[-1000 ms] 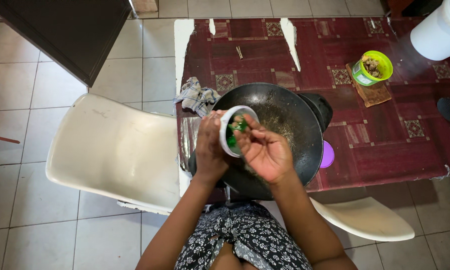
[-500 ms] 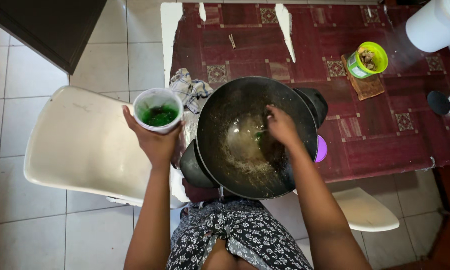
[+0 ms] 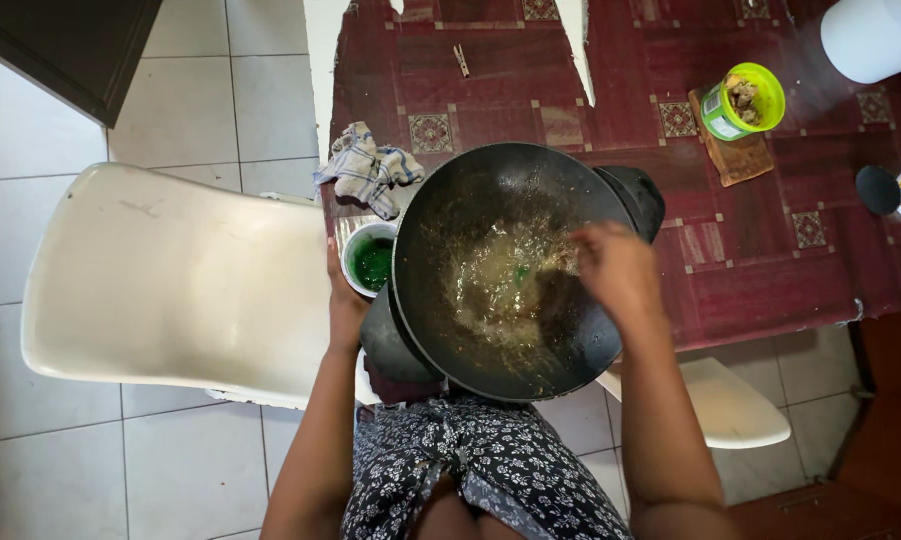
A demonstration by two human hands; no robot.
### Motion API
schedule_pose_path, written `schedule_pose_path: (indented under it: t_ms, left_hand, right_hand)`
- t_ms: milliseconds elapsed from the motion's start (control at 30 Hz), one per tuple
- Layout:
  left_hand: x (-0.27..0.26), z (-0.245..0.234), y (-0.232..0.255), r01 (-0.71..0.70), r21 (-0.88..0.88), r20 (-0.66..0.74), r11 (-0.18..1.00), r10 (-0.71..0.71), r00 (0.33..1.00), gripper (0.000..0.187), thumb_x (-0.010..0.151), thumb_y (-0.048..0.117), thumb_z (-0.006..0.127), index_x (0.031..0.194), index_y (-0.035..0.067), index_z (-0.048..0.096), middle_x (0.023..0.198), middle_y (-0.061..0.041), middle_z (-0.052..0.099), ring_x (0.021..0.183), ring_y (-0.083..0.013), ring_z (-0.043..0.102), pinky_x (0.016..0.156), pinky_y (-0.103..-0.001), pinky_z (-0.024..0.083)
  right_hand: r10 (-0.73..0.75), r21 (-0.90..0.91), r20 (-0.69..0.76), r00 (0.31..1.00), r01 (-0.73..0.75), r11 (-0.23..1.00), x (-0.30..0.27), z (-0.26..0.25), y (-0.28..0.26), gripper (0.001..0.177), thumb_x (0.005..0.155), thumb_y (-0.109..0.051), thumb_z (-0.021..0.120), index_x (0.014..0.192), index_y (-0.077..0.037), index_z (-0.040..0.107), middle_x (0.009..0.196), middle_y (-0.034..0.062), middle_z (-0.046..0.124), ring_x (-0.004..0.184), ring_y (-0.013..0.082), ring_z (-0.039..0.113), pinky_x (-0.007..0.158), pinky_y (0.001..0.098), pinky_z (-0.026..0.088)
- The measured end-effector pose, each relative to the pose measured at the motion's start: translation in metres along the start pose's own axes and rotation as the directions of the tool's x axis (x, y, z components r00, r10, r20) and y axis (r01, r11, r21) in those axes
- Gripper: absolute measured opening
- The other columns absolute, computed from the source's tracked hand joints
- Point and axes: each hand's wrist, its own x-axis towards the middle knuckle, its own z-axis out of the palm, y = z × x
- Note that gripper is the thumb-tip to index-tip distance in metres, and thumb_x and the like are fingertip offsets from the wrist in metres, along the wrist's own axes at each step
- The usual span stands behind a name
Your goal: The person adds green dish soap from a small cup into a wok on a table, scrubs the inside of the wok with a sponge and a cloth, rinses a mug at the sink, then holds the glass lid in the soapy wok and scrubs both sides of the lid with the sponge and cloth.
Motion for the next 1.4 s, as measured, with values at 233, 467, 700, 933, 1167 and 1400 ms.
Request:
schedule_pose_path:
  t_ms: [233, 467, 700, 933, 1167, 1400]
  left_hand:
    - [-0.002, -0.035, 0.002, 0.001, -0.203, -0.051, 0.979, -0.012, 0.999, 0.091, 0.084, -0.008, 0.057, 0.166, 0.007, 0.018, 0.161, -0.026, 0.044, 0.150, -0.0365, 0.046, 0.124, -0.043, 0.038]
    - [0.009, -0.051, 0.036, 0.119, -0.207, -0.219, 0.971, -0.164, 0.962, 0.071, 0.092, -0.002, 0.065, 0.155, 0.004, 0.034, 0.150, -0.022, 0.055, 0.139, -0.0306, 0.055, 0.119, -0.040, 0.043]
    - [0.007, -0.033, 0.064, 0.128, -0.456, -0.151, 0.881, -0.219, 0.964, 0.055, 0.093, 0.002, 0.068, 0.145, -0.002, 0.049, 0.143, -0.018, 0.061, 0.134, -0.0259, 0.060, 0.115, -0.037, 0.045]
    - [-0.022, -0.059, 0.073, 0.068, -0.145, -0.133, 0.987, -0.087, 0.987, 0.047, 0.091, 0.020, 0.073, 0.135, 0.009, 0.061, 0.131, -0.012, 0.070, 0.119, -0.0263, 0.069, 0.099, -0.036, 0.054]
    - [-0.081, -0.134, 0.070, 0.180, -0.131, -0.187, 0.975, -0.203, 0.961, 0.044, 0.090, 0.018, 0.070, 0.132, 0.010, 0.062, 0.129, -0.011, 0.069, 0.119, -0.0261, 0.068, 0.101, -0.038, 0.053]
    - [-0.143, -0.223, 0.062, 0.173, -0.779, -0.253, 0.603, -0.554, 0.793, 0.030, 0.097, 0.022, 0.067, 0.121, 0.004, 0.065, 0.119, -0.007, 0.070, 0.113, -0.0205, 0.066, 0.102, -0.037, 0.054]
  right_hand:
    - [-0.243, 0.177, -0.034, 0.969, 0.245, 0.953, 0.009, 0.015, -0.032, 0.036, 0.075, 0.003, 0.062, 0.105, -0.012, 0.075, 0.115, 0.0133, 0.072, 0.096, 0.0356, 0.070, 0.083, 0.0439, 0.056]
    - [-0.214, -0.137, 0.302, 0.929, 0.265, 0.955, 0.020, 0.041, -0.049, 0.034, 0.079, -0.009, 0.079, 0.113, -0.013, 0.076, 0.113, 0.0152, 0.072, 0.098, 0.0329, 0.070, 0.090, 0.0460, 0.053]
    - [-0.159, 0.254, 0.181, 0.971, 0.110, 0.961, 0.032, 0.060, -0.047, 0.037, 0.081, -0.019, 0.076, 0.118, -0.015, 0.073, 0.125, 0.0170, 0.065, 0.100, 0.0309, 0.074, 0.087, 0.0429, 0.061]
    - [-0.216, 0.003, 0.185, 0.959, 0.219, 0.976, 0.045, 0.083, -0.049, 0.035, 0.086, -0.034, 0.073, 0.116, -0.017, 0.072, 0.103, 0.0139, 0.074, 0.092, 0.0295, 0.073, 0.081, 0.0421, 0.057]
    - [-0.235, -0.017, 0.015, 0.972, 0.235, 0.972, 0.061, 0.080, -0.077, 0.027, 0.096, -0.033, 0.072, 0.110, -0.009, 0.076, 0.099, 0.0179, 0.075, 0.088, 0.0356, 0.070, 0.076, 0.0485, 0.055]
    - [-0.408, 0.741, 0.327, 0.852, -0.499, -0.449, 0.026, 0.079, -0.264, 0.004, 0.104, -0.003, 0.065, 0.106, 0.000, 0.067, 0.102, 0.0151, 0.072, 0.100, 0.0247, 0.070, 0.098, 0.0362, 0.056]
